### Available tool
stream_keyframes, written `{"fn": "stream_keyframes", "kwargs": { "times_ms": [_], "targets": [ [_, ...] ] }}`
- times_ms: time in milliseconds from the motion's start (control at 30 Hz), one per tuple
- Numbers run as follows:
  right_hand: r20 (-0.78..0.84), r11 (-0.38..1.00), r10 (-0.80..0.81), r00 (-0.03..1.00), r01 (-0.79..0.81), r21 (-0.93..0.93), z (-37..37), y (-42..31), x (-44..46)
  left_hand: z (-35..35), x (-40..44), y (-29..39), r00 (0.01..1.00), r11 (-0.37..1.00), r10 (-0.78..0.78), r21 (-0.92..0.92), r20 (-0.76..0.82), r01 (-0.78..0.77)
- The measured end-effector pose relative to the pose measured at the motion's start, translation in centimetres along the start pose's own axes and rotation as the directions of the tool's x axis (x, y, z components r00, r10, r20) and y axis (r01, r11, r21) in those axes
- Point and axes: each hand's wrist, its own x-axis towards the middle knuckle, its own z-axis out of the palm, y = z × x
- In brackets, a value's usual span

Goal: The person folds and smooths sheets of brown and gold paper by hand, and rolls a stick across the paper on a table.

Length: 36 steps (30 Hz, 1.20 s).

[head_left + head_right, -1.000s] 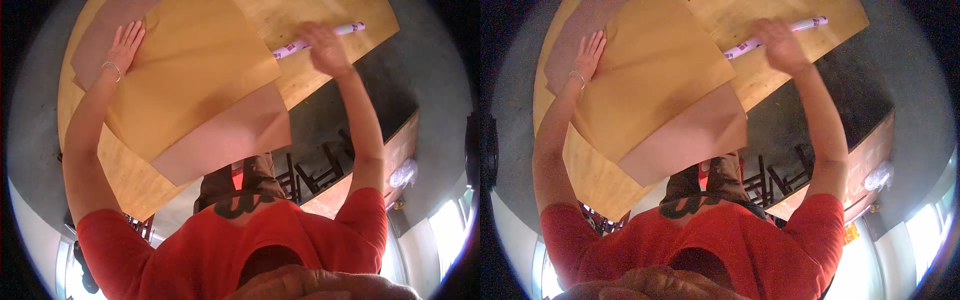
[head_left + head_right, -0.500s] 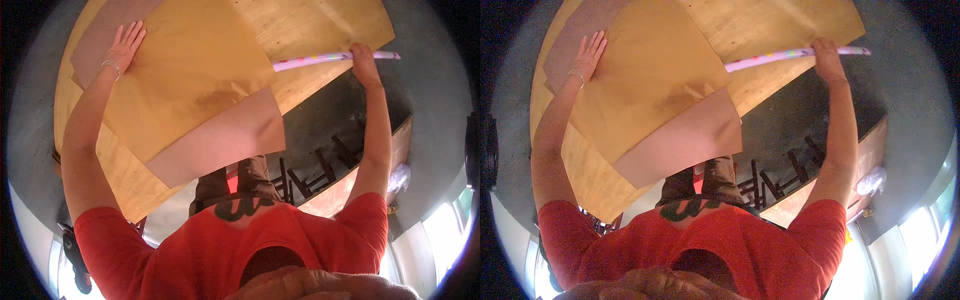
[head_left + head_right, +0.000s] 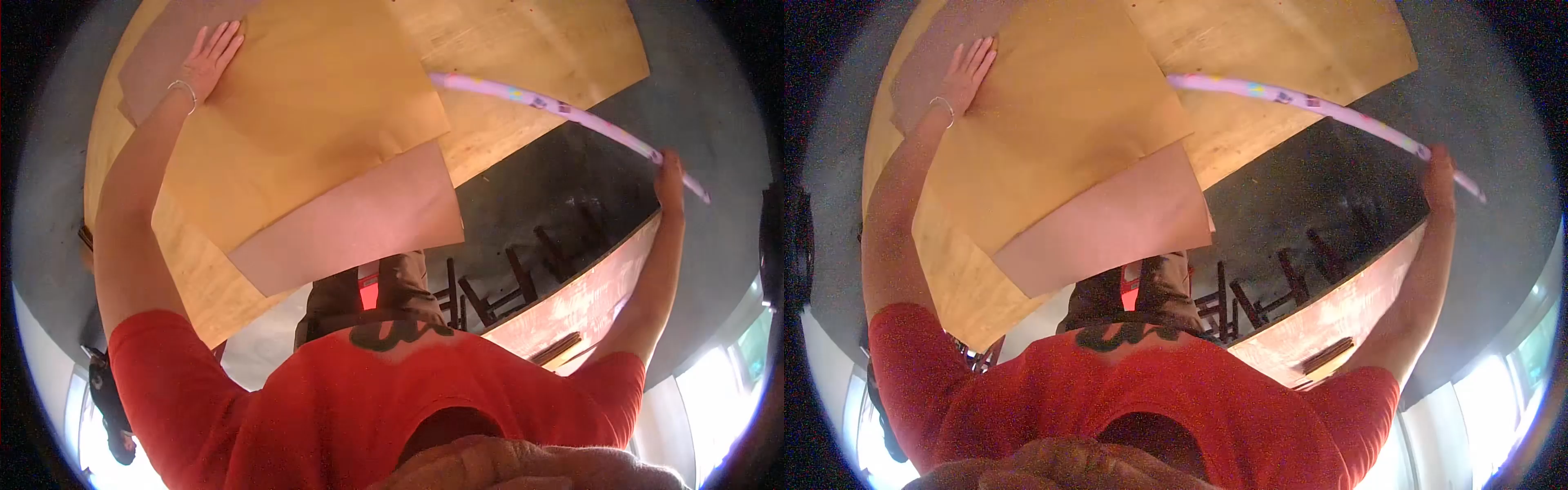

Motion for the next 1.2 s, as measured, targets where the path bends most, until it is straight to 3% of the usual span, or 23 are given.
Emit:
{"fn": "stream_keyframes", "kwargs": {
  "times_ms": [67,133,167,200,233,267,333,400,500,567,633,700,767,1000,1200],
  "targets": [
    [0.133,0.98,0.043,0.99,-0.015,-0.199,-3.2,0.9,-2.6,1.4,0.4,0.0,1.0,1.0,0.003,-0.025,-0.026,-0.003],
    [0.149,0.986,0.117,0.982,-0.097,-0.135,-4.3,1.3,-5.7,3.8,0.7,-0.1,0.944,0.985,0.023,-0.152,-0.33,-0.077],
    [0.167,0.98,0.193,0.967,-0.183,-0.076,-4.6,1.2,-7.3,2.6,0.4,-0.1,0.943,0.986,0.027,-0.149,-0.332,-0.081],
    [0.166,0.979,0.2,0.966,-0.19,-0.077,-4.6,0.0,-9.1,0.0,-0.1,0.0,0.99,0.995,0.02,-0.094,-0.141,-0.033],
    [0.119,0.986,0.115,0.986,-0.099,-0.134,-4.1,-1.6,-10.9,-1.6,-0.4,0.1,0.998,0.999,0.004,-0.032,0.055,-0.002],
    [0.071,0.98,0.029,0.997,-0.014,-0.199,-3.8,-3.6,-12.7,-1.6,-0.3,0.2,0.999,1.0,0.007,-0.03,0.049,-0.005],
    [0.187,0.984,0.147,0.971,-0.163,0.073,-5.5,-15.2,-13.4,-0.9,-0.1,0.3,1.0,1.0,0.002,0.01,0.03,-0.002],
    [0.345,0.849,0.253,0.904,-0.378,0.368,-7.6,-29.1,-12.9,-0.3,-0.3,0.6,0.999,1.0,0.017,-0.016,0.028,-0.017],
    [0.044,0.675,0.089,0.995,-0.093,0.732,-6.1,-43.9,-12.1,-2.0,-0.6,0.2,0.999,0.999,0.024,-0.03,0.037,-0.023],
    [-0.007,0.601,0.083,0.997,-0.045,0.798,-3.8,-51.2,-10.8,-1.3,-1.1,-0.1,0.998,0.999,0.033,-0.012,0.057,-0.033],
    [-0.021,0.496,0.058,0.998,-0.01,0.868,-2.5,-57.4,-8.6,1.8,-0.1,0.7,0.991,0.998,0.022,-0.054,-0.134,-0.029],
    [-0.027,0.557,0.055,0.998,-0.008,0.831,-0.9,-61.3,-6.9,0.2,-0.8,0.4,0.996,0.998,0.032,-0.042,-0.086,-0.036],
    [-0.152,0.746,0.043,0.987,0.069,0.662,-0.5,-64.0,-5.5,-0.9,-1.4,0.0,0.998,0.998,0.053,-0.026,-0.041,-0.054],
    [-0.217,0.819,0.078,0.973,0.062,0.571,3.1,-67.8,-4.5,-0.4,-0.9,-0.1,0.998,0.999,0.035,0.018,-0.046,-0.034],
    [-0.157,0.832,0.24,0.958,-0.12,0.542,4.0,-68.7,-5.2,-0.1,-0.9,0.3,0.993,0.999,0.025,0.046,-0.111,-0.02]
  ]
}}
